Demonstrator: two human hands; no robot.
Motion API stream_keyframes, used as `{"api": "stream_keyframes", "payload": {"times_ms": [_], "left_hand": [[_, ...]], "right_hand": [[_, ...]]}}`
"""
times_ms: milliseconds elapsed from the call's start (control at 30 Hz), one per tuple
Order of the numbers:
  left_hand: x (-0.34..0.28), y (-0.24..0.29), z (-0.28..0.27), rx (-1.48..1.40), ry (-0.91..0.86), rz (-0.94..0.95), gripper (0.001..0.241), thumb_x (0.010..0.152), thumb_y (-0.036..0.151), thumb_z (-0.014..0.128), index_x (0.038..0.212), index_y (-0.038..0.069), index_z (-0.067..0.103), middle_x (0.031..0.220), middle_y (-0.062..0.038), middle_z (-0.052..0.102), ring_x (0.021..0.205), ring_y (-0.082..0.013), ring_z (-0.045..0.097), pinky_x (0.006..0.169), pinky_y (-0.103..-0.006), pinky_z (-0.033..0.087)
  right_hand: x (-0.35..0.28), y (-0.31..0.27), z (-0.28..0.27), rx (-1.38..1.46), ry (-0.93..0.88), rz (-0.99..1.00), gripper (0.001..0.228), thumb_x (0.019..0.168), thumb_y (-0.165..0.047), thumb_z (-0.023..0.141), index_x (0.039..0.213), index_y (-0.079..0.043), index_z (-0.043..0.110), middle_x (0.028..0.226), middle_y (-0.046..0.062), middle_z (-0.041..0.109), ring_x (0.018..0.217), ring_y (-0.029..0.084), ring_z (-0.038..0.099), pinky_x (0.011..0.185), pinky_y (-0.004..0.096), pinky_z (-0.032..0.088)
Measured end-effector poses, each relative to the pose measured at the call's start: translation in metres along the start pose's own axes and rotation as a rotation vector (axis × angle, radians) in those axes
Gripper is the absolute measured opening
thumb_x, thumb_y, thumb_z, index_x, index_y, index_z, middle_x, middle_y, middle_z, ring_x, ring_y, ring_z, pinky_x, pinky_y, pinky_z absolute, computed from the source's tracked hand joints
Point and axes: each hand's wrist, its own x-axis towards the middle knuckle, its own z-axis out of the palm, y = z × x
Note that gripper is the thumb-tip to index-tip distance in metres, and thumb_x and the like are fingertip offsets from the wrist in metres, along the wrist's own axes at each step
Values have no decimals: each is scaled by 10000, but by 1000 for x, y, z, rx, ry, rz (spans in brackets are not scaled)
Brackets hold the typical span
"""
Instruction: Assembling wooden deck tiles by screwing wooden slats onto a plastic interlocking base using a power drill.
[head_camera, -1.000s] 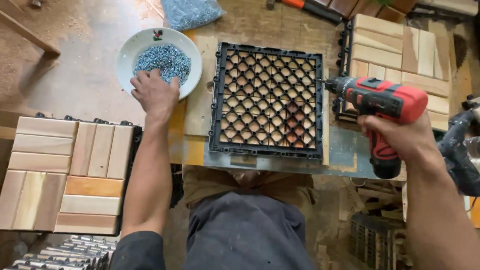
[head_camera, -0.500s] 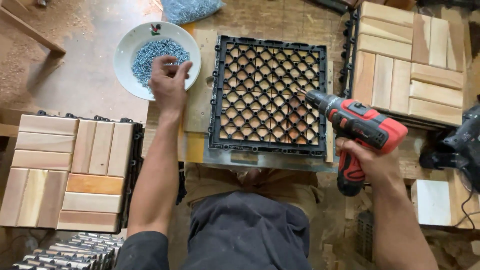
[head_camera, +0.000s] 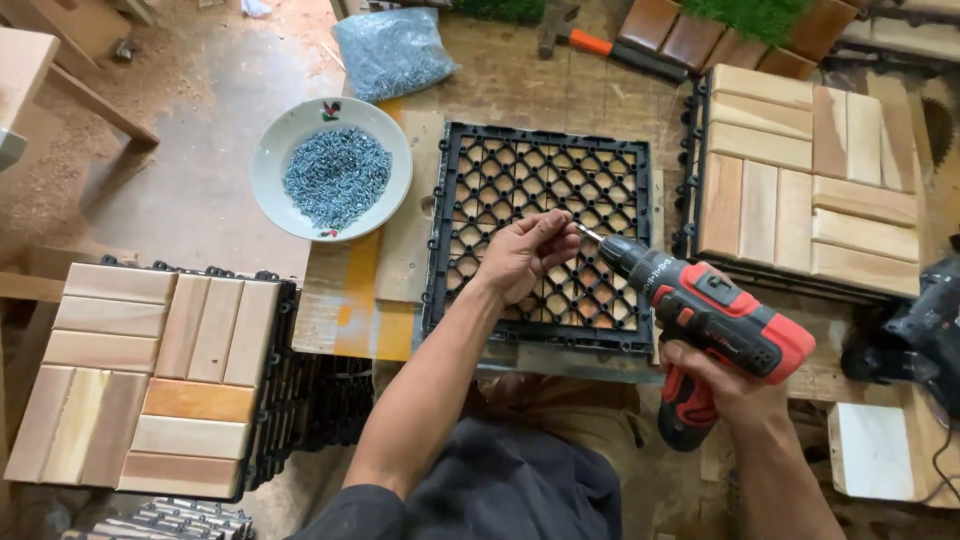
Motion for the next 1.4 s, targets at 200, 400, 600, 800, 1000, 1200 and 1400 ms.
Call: {"api": "stream_keyframes", "payload": {"times_ms": [200, 400, 600, 800, 1000, 1200, 1400], "left_hand": [[11, -12, 5, -113, -85, -76, 230, 940, 112, 725, 1092, -60, 710, 934, -209, 760, 834, -238, 775, 763, -326, 685], [5, 6, 16, 60, -205, -259, 222, 951, 91, 715, 1073, -94, 701, 921, -198, 736, 762, -219, 755, 670, -252, 676], [13, 2, 34, 39, -161, -376, 201, 979, 124, 690, 1045, -65, 681, 844, -167, 720, 681, -191, 728, 616, -225, 657], [46, -33, 44, -58, -40, -293, 290, 891, 228, 784, 1070, 11, 715, 869, -132, 764, 758, -181, 755, 716, -283, 667], [13, 12, 93, 1024, 147, 39, 813, 807, 613, 558, 1383, 42, 617, 796, -82, 780, 558, -108, 709, 529, -250, 638], [72, -45, 23, 2392, 96, 428, 1414, 697, 1081, 252, 1651, 53, 74, 1715, -158, -87, 1556, -300, -202, 1208, -583, -222], [78, -50, 18, 2386, 107, 437, 1452, 695, 1110, 283, 1657, 56, 15, 1690, -155, -198, 1537, -292, -270, 1209, -573, -245]], "right_hand": [[2, -14, 0, -64, 99, 92, 373, 799, -55, 770, 1150, -43, 646, 723, 95, 684, 605, 196, 683, 565, 345, 630], [12, -61, -24, -323, -35, 257, 866, 718, 33, 778, 1524, -167, 530, 891, 104, 768, 398, 188, 597, 427, 311, 555], [24, -67, -43, -470, -82, 128, 861, 712, 28, 791, 1530, -86, 546, 1078, 62, 704, 821, 163, 636, 802, 300, 542], [37, -63, -47, -480, -57, 59, 868, 735, 34, 776, 1551, 59, 482, 868, 134, 678, 698, 213, 660, 769, 336, 612], [71, -98, -46, -526, 85, 442, 246, 843, 37, 775, 1077, 42, 702, 749, 209, 684, 622, 298, 642, 612, 406, 570], [112, -116, -23, -710, 24, 653, 218, 844, -44, 771, 1059, -9, 758, 798, 200, 737, 717, 296, 663, 796, 413, 558], [131, -105, -19, -735, -86, 565, 35, 744, 13, 715, 752, 39, 736, 603, 171, 652, 537, 261, 585, 558, 380, 504]]}}
